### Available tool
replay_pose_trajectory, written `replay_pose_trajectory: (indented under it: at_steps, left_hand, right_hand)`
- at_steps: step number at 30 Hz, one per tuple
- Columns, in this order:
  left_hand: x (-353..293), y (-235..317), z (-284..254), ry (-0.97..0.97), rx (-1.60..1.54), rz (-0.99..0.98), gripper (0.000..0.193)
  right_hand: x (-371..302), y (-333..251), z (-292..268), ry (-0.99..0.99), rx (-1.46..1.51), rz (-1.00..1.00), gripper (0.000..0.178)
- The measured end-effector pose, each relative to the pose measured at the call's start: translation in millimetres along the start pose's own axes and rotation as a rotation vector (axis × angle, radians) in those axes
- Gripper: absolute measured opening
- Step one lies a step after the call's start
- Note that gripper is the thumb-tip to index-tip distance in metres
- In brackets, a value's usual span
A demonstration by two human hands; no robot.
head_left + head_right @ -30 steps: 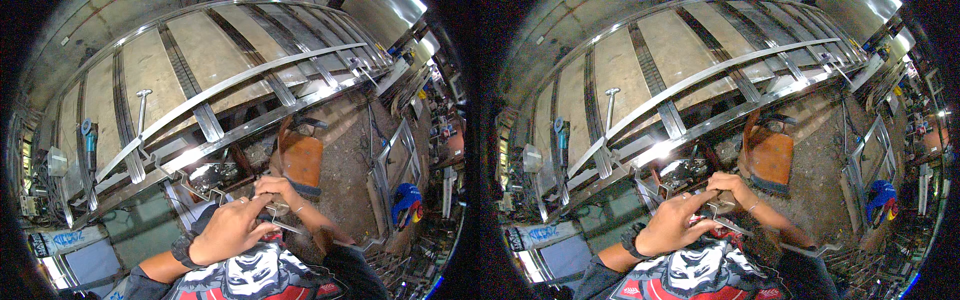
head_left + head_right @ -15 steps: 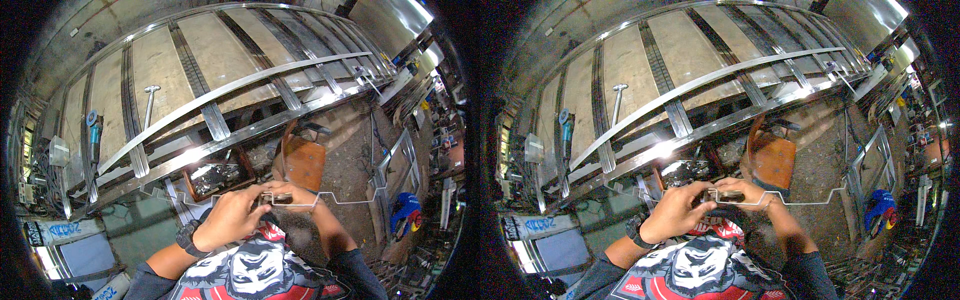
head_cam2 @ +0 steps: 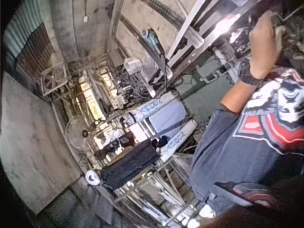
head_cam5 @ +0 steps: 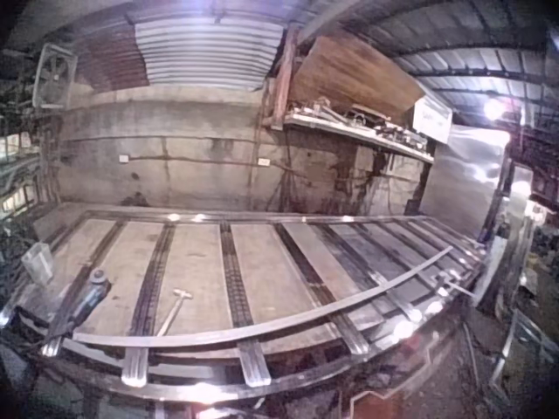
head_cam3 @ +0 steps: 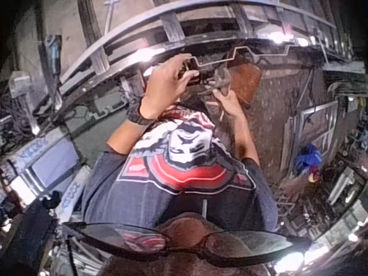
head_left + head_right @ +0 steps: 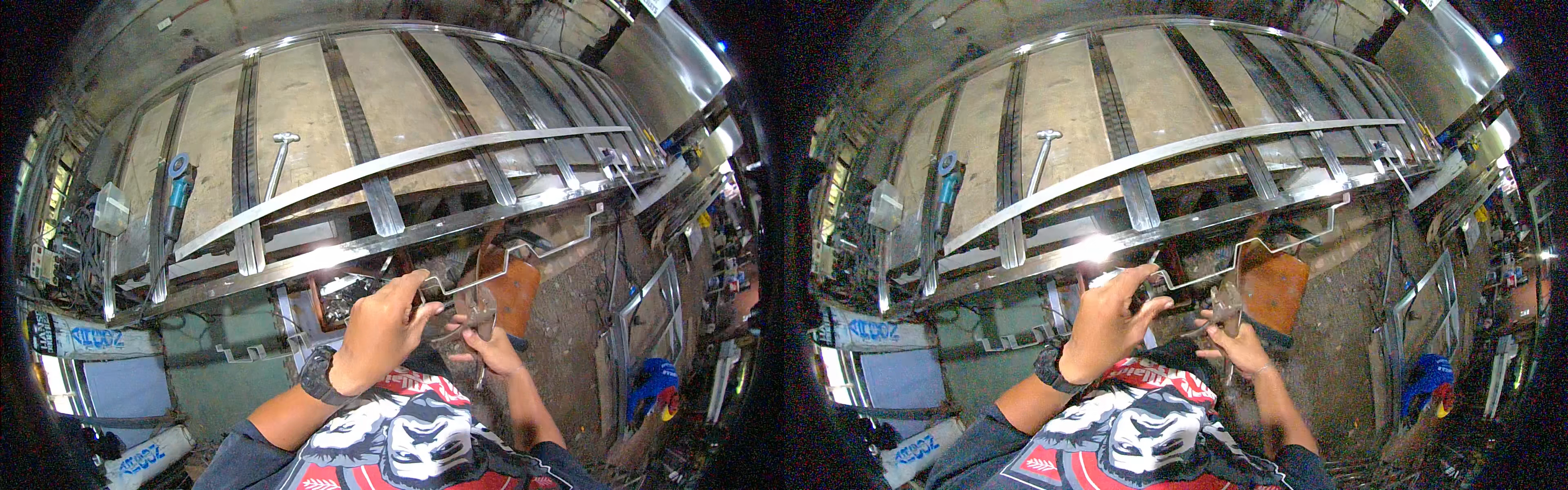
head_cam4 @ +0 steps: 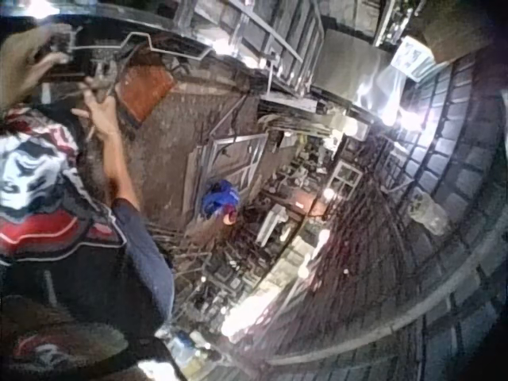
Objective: The person uses pliers to bend a thin metal rod into a zigzag shape. The person repeatedly bends the rod at intervals, creating a series of angled segments. The person then walks to another area and interacts with other workers.
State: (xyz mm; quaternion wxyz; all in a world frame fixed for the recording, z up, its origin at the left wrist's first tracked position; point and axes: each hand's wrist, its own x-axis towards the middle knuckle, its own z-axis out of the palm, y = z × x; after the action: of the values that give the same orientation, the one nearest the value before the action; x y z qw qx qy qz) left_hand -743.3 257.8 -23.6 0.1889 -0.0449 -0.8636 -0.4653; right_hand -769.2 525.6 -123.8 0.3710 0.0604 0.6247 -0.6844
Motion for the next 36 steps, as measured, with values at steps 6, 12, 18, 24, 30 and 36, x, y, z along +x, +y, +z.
replay_pose_trajectory:
  at_steps: [6, 12, 18, 24, 30, 36]
  left_hand:
    - [2, -2, -10, 0.044, 0.024, -0.032, 0.041]
    - [0, -2, -15, -0.003, -0.018, -0.117, 0.039]
    - [-1, -3, -17, -0.010, -0.124, -0.118, 0.045]
    - [0, -17, -18, -0.161, -0.637, -0.225, 0.048]
    - [27, -34, -46, -0.269, -1.035, -0.444, 0.049]
    - [36, -69, -61, -0.113, -1.449, -0.573, 0.062]
  right_hand:
    - [-6, -1, -2, -0.101, 0.153, 0.005, 0.045]
    - [-15, -15, 18, -0.285, 0.569, -0.023, 0.053]
    - [-19, -25, 29, -0.204, 0.566, -0.053, 0.059]
    - [-15, -13, 24, -0.113, 0.616, -0.077, 0.053]
    - [-9, -10, 30, -0.102, 0.644, -0.073, 0.045]
    - [-12, -13, 37, -0.089, 0.553, -0.103, 0.047]
